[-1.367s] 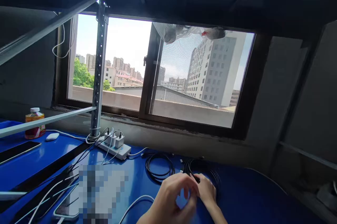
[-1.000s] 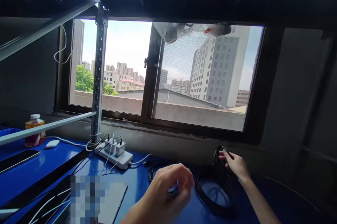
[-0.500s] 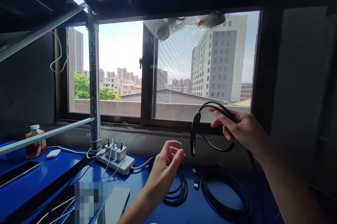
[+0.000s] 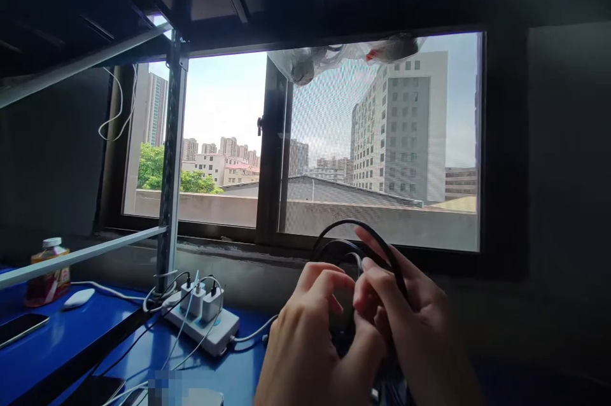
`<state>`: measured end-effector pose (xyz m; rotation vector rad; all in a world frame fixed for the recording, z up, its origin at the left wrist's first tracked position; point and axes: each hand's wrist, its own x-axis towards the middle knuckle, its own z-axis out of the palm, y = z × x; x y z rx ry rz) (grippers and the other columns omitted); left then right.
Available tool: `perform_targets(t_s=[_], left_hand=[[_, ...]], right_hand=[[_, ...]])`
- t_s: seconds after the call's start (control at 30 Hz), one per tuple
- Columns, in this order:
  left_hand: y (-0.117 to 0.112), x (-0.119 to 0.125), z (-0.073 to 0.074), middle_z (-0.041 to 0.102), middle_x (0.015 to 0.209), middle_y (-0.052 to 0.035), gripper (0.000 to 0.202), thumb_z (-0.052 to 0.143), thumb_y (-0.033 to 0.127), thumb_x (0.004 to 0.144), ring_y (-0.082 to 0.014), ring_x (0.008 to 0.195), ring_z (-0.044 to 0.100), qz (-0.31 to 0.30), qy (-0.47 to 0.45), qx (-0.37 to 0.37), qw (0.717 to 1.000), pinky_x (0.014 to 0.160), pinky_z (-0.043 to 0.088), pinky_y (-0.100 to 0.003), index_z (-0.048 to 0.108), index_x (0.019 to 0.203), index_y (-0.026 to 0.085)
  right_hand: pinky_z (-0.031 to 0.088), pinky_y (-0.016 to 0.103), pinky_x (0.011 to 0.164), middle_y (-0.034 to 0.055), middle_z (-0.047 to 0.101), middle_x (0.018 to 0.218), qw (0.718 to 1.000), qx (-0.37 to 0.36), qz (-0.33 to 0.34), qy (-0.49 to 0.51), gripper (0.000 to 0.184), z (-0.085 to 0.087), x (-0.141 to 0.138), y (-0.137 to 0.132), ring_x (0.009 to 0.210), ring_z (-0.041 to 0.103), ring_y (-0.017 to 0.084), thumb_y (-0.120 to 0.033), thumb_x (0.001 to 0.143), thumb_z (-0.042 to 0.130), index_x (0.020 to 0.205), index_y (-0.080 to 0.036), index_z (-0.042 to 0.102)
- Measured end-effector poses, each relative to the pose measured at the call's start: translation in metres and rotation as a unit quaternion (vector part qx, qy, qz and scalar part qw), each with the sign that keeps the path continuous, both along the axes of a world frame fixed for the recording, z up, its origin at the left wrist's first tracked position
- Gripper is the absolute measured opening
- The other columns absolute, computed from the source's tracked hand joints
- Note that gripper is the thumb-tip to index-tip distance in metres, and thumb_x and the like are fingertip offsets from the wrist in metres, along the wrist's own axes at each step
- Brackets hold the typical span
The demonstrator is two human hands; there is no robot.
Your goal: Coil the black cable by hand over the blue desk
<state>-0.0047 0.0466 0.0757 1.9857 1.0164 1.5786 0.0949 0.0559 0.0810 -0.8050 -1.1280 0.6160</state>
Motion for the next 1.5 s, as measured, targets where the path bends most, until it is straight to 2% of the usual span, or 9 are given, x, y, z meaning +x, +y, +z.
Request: perform_targets(t_s=[0.27, 0.5, 0.67, 0.87, 0.97, 1.17, 1.3, 1.4, 1.5], left_hand=[[0.056, -0.019, 0.005, 0.06, 0.069, -0.0018, 0.014, 0.05, 0.024, 0.064, -0.0114, 0.054, 0.051, 0.03, -0.188, -0.054, 0.98, 0.044, 0.036, -0.019, 0.053, 0.077, 0.017], [0.058, -0.063, 0.006, 0.059, 0.058, -0.0007, 0.028, 0.057, 0.024, 0.068, -0.0089, 0.037, 0.045, 0.043, -0.225, -0.114, 0.967, 0.031, 0.023, -0.018, 0.062, 0.095, 0.017], [0.052, -0.083, 0.006, 0.06, 0.052, -0.0052, 0.027, 0.06, 0.033, 0.06, -0.009, 0.027, 0.039, -0.064, -0.221, -0.172, 0.958, 0.026, 0.013, -0.018, 0.066, 0.078, 0.013], [0.035, -0.065, 0.012, 0.045, 0.035, 0.0043, 0.024, 0.058, 0.036, 0.07, -0.0064, 0.026, 0.03, -0.155, -0.31, -0.053, 0.937, 0.03, 0.013, -0.017, 0.064, 0.085, 0.018], [0.026, -0.049, 0.013, 0.038, 0.031, 0.0076, 0.021, 0.057, 0.04, 0.076, -0.0049, 0.026, 0.022, -0.122, -0.34, -0.004, 0.933, 0.033, 0.013, -0.018, 0.059, 0.086, 0.022], [0.032, -0.051, 0.011, 0.027, 0.035, 0.0093, 0.037, 0.053, 0.064, 0.075, -0.0068, 0.03, 0.019, -0.034, -0.398, 0.087, 0.913, 0.034, 0.013, -0.023, 0.05, 0.079, 0.027], [0.036, -0.056, 0.009, 0.02, 0.043, 0.0089, 0.032, 0.039, 0.061, 0.084, -0.0089, 0.034, 0.019, 0.061, -0.43, 0.099, 0.895, 0.037, 0.017, -0.024, 0.047, 0.084, 0.029], [0.038, -0.054, 0.005, 0.019, 0.046, 0.0079, 0.029, 0.036, 0.058, 0.087, -0.0095, 0.037, 0.021, 0.067, -0.447, 0.1, 0.886, 0.04, 0.019, -0.023, 0.045, 0.087, 0.031], [0.042, -0.053, 0.002, 0.021, 0.048, 0.0081, 0.026, 0.038, 0.058, 0.086, -0.0091, 0.038, 0.022, 0.083, -0.473, 0.13, 0.867, 0.041, 0.021, -0.023, 0.042, 0.088, 0.032]], right_hand=[[0.041, 0.02, 0.034, 0.0001, 0.062, 0.068, 0.997, 0.009, 0.036, -0.069, 0.067, -0.007, 0.004, 0.023, 0.033, 0.044, 0.007, -0.051, 0.073, 0.059, 0.13, -0.018, 0.047], [0.039, 0.021, 0.03, 0.0021, 0.066, 0.07, 1.0, -0.01, 0.016, 0.013, 0.089, 0.004, 0.005, 0.02, 0.033, 0.044, 0.01, -0.047, 0.063, 0.068, 0.139, -0.019, 0.03], [0.034, 0.02, 0.027, -0.0017, 0.061, 0.06, 0.999, -0.026, 0.034, -0.029, 0.081, 0.006, 0.013, 0.01, 0.028, 0.037, 0.007, -0.05, 0.064, 0.068, 0.134, -0.022, 0.039], [0.038, 0.02, 0.029, 0.0002, 0.064, 0.072, 0.997, -0.039, 0.034, -0.056, 0.095, -0.002, 0.005, 0.023, 0.031, 0.041, 0.007, -0.05, 0.064, 0.069, 0.142, -0.019, 0.023], [0.037, 0.018, 0.028, 0.0017, 0.064, 0.081, 0.998, -0.02, 0.01, -0.063, 0.092, -0.007, -0.002, 0.033, 0.036, 0.044, 0.007, -0.05, 0.07, 0.065, 0.142, -0.02, 0.018], [0.035, 0.018, 0.026, 0.0024, 0.063, 0.08, 0.998, -0.015, -0.044, -0.032, 0.096, -0.007, 0.009, 0.036, 0.033, 0.042, 0.005, -0.053, 0.058, 0.073, 0.137, -0.018, 0.032], [0.045, 0.021, 0.032, 0.0062, 0.065, 0.091, 0.997, -0.003, -0.064, -0.036, 0.097, -0.004, 0.023, 0.03, 0.039, 0.05, 0.008, -0.051, 0.052, 0.078, 0.135, -0.019, 0.039], [0.049, 0.022, 0.036, 0.0093, 0.066, 0.098, 0.992, 0.01, -0.111, -0.049, 0.095, -0.002, 0.03, 0.026, 0.051, 0.058, 0.013, -0.053, 0.051, 0.078, 0.132, -0.018, 0.044], [0.046, 0.023, 0.033, 0.0078, 0.068, 0.084, 0.985, 0.028, -0.157, -0.059, 0.08, 0.001, 0.036, 0.02, 0.043, 0.054, 0.012, -0.06, 0.054, 0.072, 0.12, -0.017, 0.057]])
